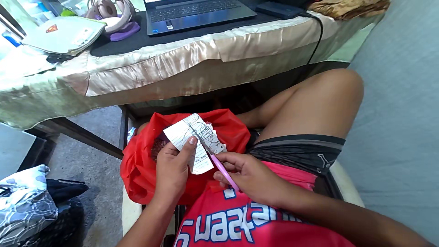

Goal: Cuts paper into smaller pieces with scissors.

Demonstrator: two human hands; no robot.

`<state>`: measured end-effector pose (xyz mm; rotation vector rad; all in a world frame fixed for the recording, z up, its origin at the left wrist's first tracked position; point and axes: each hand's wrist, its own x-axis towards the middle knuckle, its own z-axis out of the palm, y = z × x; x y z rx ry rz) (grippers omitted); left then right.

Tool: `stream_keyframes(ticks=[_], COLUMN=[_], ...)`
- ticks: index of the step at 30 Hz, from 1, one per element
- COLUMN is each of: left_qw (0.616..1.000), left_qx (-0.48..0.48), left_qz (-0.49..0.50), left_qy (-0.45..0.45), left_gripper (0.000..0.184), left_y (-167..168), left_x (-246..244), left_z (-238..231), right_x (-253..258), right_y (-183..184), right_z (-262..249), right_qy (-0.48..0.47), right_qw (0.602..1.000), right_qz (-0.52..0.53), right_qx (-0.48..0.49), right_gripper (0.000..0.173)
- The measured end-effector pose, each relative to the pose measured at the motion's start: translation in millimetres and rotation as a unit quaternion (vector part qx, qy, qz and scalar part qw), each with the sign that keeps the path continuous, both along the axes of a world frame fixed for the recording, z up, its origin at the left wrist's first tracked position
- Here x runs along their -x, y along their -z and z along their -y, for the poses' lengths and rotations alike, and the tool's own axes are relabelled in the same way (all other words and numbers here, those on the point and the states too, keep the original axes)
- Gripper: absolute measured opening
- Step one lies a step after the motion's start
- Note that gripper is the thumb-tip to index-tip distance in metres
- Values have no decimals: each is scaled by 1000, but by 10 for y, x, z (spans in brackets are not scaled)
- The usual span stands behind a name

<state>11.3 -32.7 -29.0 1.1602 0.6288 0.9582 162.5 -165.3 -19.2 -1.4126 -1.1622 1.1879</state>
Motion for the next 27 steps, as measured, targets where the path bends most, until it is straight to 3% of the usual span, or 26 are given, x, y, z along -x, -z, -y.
stream_keyframes(ticks=[12, 18, 27], left_qw=[998, 1000, 1000], left_qx=[20, 11, -3], left_qz=[-2, -7, -4], left_qy=[58, -14, -5], left_gripper=[21, 19, 17], left_y=[40, -76, -30], left_x=[48, -10, -16], left_z=[-62, -115, -75], right_x=[-10, 21, 49], right_y=[4, 22, 22], right_z=[-11, -10, -1], right_qy=[6, -1, 8], right_qw=[1000, 1000, 1000], right_qz=[-2, -4, -11], right_qx=[-2, 9, 7], right_gripper=[32, 33, 31])
